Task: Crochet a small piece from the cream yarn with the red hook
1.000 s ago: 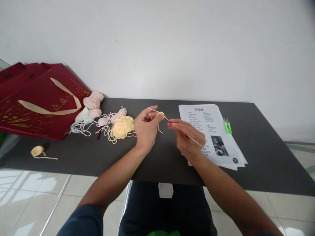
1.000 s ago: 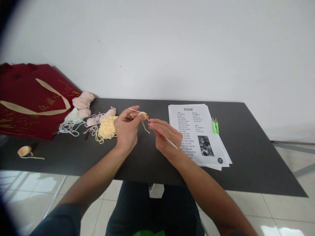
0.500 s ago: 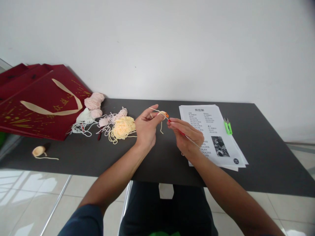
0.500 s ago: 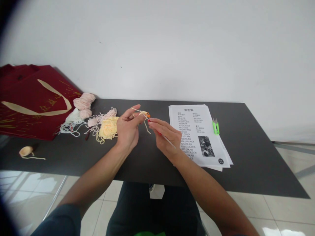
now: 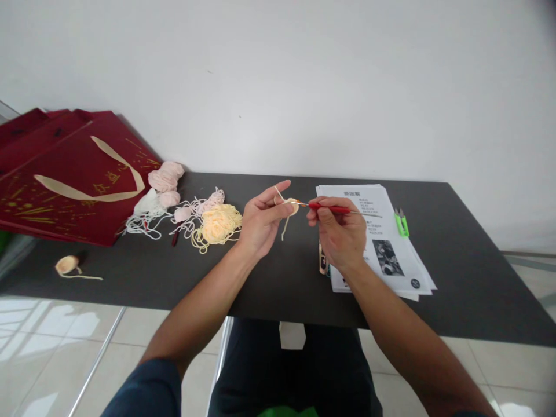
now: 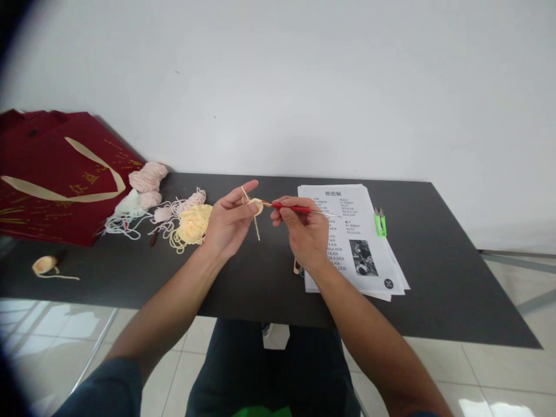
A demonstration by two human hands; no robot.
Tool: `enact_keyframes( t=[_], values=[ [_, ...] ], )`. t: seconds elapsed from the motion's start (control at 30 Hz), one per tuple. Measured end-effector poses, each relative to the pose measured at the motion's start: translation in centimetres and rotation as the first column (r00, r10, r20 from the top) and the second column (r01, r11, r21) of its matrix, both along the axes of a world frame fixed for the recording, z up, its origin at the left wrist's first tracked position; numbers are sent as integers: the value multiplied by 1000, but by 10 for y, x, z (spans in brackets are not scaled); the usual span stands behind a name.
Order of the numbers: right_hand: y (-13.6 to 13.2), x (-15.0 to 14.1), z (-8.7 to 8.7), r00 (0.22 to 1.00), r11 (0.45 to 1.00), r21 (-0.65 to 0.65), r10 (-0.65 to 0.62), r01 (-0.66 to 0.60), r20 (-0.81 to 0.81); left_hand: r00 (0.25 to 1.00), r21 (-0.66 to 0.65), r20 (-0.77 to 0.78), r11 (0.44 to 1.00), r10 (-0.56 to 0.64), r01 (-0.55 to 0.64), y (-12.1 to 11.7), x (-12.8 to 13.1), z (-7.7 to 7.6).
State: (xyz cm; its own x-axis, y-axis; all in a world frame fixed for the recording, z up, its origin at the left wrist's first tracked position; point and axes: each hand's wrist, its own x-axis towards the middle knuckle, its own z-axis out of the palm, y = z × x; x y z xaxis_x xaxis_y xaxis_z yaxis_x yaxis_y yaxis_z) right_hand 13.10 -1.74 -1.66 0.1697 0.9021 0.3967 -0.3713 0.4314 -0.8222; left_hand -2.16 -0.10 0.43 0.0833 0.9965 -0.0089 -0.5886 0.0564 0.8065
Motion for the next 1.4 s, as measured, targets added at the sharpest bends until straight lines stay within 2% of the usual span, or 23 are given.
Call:
enact_keyframes(
  t=[0.07, 0.17, 0.27, 0.33, 0.4, 0.5, 0.63, 0.83, 1.0, 1.23, 1.4],
  values=[
    [2, 5, 3, 999, 999, 40, -4, 3, 34, 997, 18, -75, 999, 31, -30, 0, 1, -1],
    [0, 10, 6, 978, 989, 128, -95, 72, 186, 973, 45, -186, 991, 133, -127, 0, 2, -4],
    [-6, 11, 5, 914, 965, 231, -203, 125, 352, 916, 105, -319, 970, 243, -220, 0, 3, -9],
    [-10, 10, 4, 874, 945, 284, -270, 160, 404, 859, 177, -411, 951, 305, -253, -1, 4, -12],
    [-13, 9, 6, 868, 938, 285, -301, 196, 395, 805, 264, -466, 926, 367, -269, -3, 4, -12],
    [-13, 8, 11, 924, 965, 168, -245, 203, 295, 773, 350, -484, 901, 410, -258, -5, 5, -11],
    [-8, 12, 14, 975, 989, 12, -149, 149, 163, 841, 304, -434, 932, 322, -199, -3, 5, -11],
    [-6, 17, 12, 988, 995, -15, -98, 100, 117, 942, 225, -290, 969, 166, -102, 4, 2, -15],
    [-9, 15, 16, 991, 996, 13, -90, 89, 101, 967, 174, -242, 984, 79, -37, 5, 0, -12],
    [-9, 17, 17, 993, 998, 20, -62, 61, 96, 980, 44, -167, 992, -109, 118, 4, -5, -4],
    [-8, 18, 16, 999, 1000, -1, -18, 18, 50, 976, 38, -110, 981, -187, 193, 6, -7, -4]
  ],
)
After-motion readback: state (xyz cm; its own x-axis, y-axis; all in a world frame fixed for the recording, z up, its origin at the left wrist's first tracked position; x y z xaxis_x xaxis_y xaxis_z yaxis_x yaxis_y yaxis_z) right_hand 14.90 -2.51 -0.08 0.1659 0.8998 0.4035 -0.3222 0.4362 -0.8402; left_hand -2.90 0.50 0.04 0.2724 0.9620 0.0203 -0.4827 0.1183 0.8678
